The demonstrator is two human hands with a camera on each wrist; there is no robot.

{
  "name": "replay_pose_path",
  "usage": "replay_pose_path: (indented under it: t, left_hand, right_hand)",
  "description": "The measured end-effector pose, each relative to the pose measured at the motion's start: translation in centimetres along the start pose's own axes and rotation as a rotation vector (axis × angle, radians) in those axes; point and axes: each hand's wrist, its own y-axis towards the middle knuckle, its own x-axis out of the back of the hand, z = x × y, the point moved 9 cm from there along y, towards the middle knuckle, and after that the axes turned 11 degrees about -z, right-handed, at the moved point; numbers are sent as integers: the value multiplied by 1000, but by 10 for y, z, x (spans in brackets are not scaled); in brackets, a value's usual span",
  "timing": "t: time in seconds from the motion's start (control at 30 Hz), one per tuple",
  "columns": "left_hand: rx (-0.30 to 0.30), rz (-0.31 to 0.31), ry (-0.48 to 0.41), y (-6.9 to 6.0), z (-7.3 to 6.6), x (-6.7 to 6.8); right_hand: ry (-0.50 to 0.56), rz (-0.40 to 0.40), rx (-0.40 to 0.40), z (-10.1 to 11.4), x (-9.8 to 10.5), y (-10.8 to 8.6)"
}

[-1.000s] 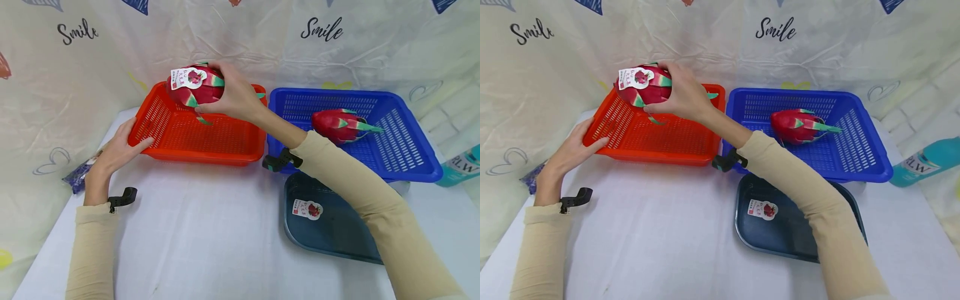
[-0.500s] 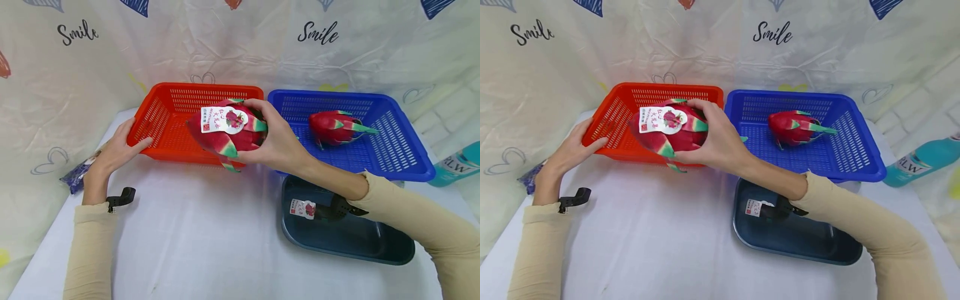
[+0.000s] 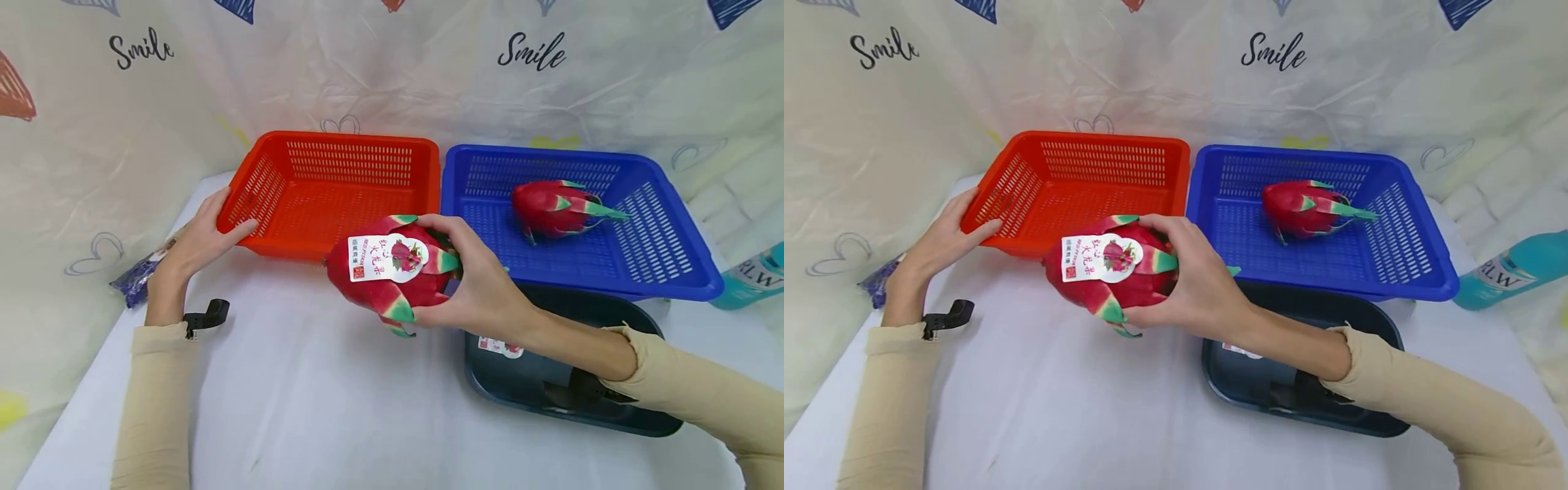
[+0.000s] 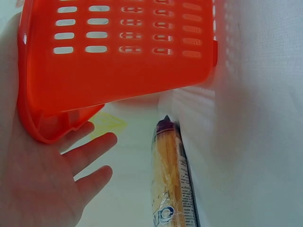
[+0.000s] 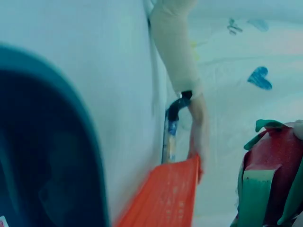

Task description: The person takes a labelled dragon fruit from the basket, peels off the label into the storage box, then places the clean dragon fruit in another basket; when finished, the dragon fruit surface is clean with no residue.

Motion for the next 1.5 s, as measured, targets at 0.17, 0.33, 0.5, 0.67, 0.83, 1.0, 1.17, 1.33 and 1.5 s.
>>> replay_pose_path:
  t: [0.17, 0.33, 0.5, 0.67, 0.83, 1.0, 1.17, 1.33, 1.5]
  left_hand:
    - [14, 4, 24, -1, 2, -1]
    - [1, 1, 3, 1, -1, -3]
    - [-4, -7, -19, 2, -5, -3]
    - [-12, -22, -27, 0, -6, 0]
    - [-10, -22, -22, -1, -4, 1]
    - [-17, -16, -27, 0, -5, -2]
    - [-6, -10, -14, 0, -3, -3]
    - [-5, -6, -2, 1, -3, -2]
    - [-9, -10, -17, 0, -4, -2]
  right_hand:
    - [84, 57, -1, 11, -6, -10]
    - [157, 141, -41, 15, -19, -26]
    - [125, 215, -144, 6, -40, -37]
    - [74, 271, -212, -4, -59, -38]
    - [100, 302, -261, -11, -73, -37]
    - [88, 293, -277, -21, -80, -36]
    - [34, 255, -274, -35, -84, -30]
    - [13, 219, -278, -50, -86, -21]
    - [-50, 228, -282, -62, -91, -16]
